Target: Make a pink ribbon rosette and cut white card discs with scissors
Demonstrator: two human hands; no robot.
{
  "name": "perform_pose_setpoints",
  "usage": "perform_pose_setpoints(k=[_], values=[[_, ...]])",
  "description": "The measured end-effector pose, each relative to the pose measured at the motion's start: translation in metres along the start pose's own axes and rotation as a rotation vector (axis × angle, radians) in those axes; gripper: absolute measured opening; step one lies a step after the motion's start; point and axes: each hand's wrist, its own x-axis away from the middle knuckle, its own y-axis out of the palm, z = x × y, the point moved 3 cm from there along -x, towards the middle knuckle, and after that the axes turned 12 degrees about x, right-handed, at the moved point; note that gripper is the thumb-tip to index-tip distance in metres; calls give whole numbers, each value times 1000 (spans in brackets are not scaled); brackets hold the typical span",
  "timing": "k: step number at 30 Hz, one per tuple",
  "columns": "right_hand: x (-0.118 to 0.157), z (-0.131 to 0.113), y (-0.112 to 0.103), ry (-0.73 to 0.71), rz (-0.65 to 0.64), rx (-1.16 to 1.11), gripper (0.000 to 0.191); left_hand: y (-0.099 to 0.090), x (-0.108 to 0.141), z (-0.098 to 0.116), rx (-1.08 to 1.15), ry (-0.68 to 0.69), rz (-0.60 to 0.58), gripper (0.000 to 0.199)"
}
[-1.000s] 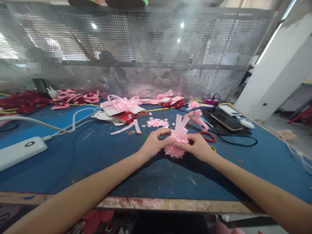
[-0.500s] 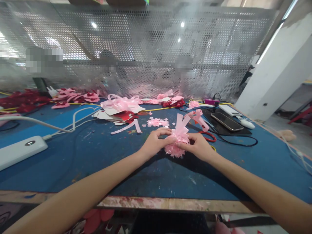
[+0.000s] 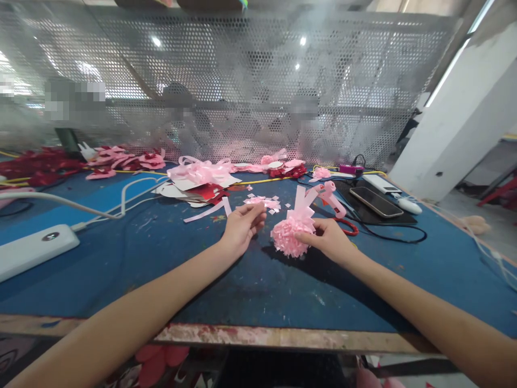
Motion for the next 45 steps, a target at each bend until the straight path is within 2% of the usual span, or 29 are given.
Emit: perform_pose_setpoints(k=[3,9,13,18,25,31,40,45], values=[[0,0,0,11,3,-10,34,-3,-3,1,44,1,45,25],[-1,1,2,22,-17,-38,35,1,0,0,-28,-4,-58,20],[-1,2,3,16,-37,-73,34,2,2,-2,-28,-66,-60,15],[0,2,3,13,-44,-56,34,1,-1,-6,15,-64,-102,10],[0,3,3,16,-35,-22,35,3,2,-7,64,-96,-140,30],[-1,4,3,15,-38,-35,35,2,1,-8,93,-136,-92,35],[0,3,3,16,-43,-11,33,-2,-3,-10,73,-125,-20,17],[-1,3,3,18,-52,-12,33,-2,-1,-10,61,-130,-24,9]])
